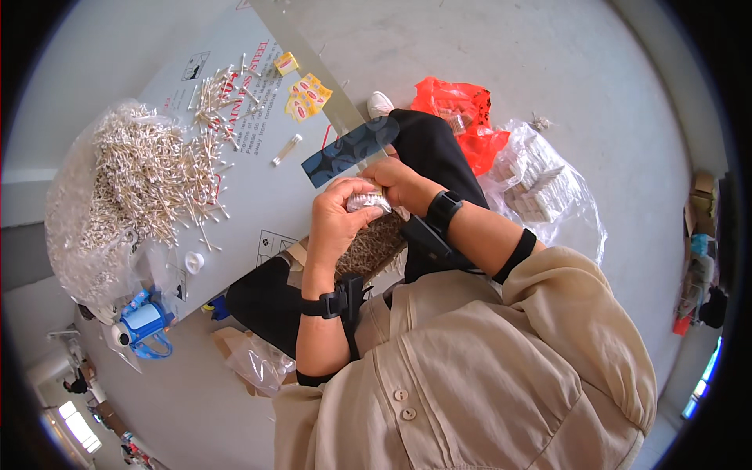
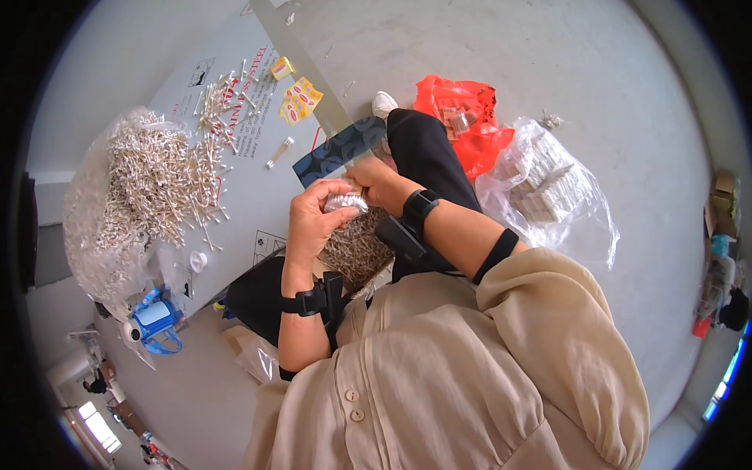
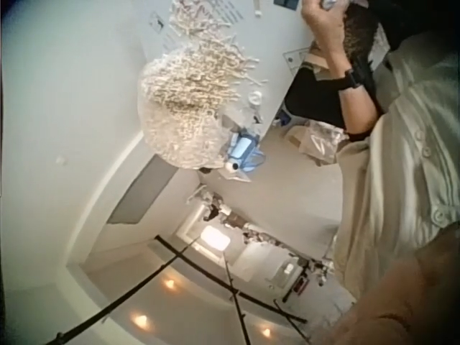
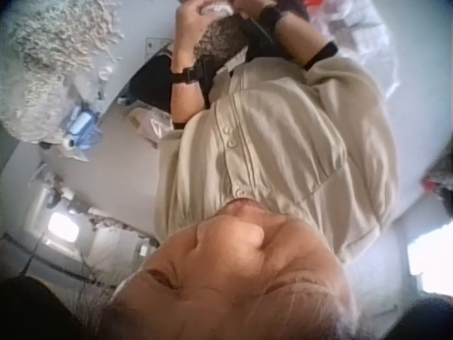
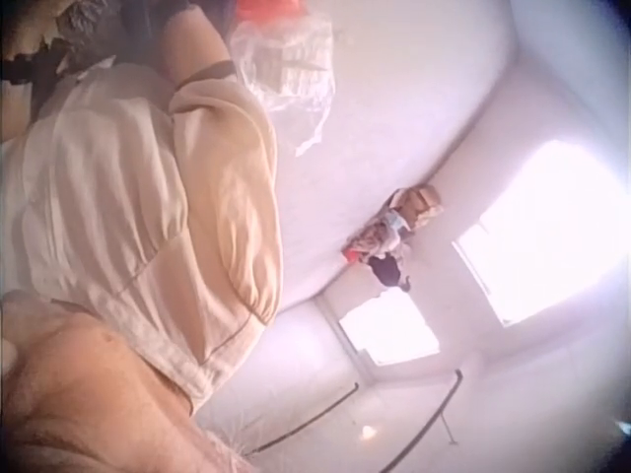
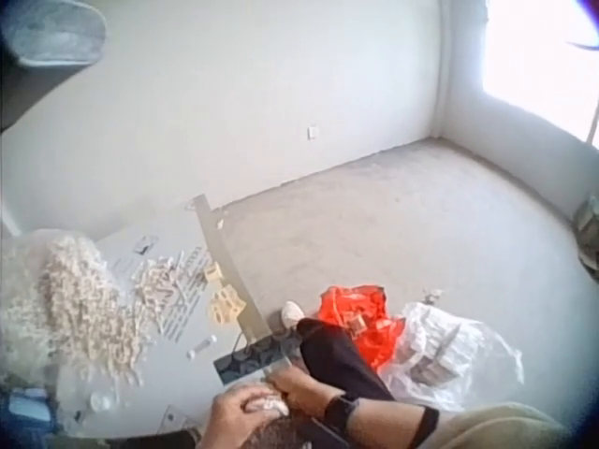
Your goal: Manually sorting and packing cotton swabs into small plastic boxes and applying adhesive labels.
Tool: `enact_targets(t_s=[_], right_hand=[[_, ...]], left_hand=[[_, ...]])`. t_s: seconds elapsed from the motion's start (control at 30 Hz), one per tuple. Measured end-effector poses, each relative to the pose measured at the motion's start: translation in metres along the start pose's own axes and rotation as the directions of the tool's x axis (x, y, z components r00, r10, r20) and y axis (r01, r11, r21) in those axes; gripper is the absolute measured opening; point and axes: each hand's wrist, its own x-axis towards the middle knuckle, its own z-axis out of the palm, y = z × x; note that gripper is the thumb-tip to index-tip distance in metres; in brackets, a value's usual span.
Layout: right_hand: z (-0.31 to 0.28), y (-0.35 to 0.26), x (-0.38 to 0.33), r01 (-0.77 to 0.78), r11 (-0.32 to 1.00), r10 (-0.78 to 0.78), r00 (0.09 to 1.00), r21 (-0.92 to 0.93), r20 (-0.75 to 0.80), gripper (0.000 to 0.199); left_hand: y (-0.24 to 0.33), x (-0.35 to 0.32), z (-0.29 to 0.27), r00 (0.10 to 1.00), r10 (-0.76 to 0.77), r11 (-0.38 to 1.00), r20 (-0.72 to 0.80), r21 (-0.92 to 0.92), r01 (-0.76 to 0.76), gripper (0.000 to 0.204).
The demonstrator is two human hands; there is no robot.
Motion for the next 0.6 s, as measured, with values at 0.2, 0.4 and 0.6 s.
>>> enact_targets(t_s=[0.2, 0.4, 0.6], right_hand=[[0.002, -0.001, -0.003, 0.015, 0.999, -0.014, 1.0, -0.047, 0.012, 0.012], [0.005, -0.001, -0.005, 0.054, 0.998, -0.055, 0.998, -0.025, -0.036, 0.011], [0.012, -0.026, -0.043, 0.006, 0.966, -0.01, 1.0, -0.257, -0.015, 0.016]], left_hand=[[0.0, 0.0, 0.003, 0.998, 0.032, 0.986, -0.049, 0.166, -0.023, 0.018], [-0.009, 0.004, 0.003, 0.997, 0.036, 0.995, -0.07, 0.101, -0.028, 0.016], [-0.004, 0.004, -0.004, 0.939, -0.112, 0.992, -0.324, -0.093, 0.086, 0.008]])
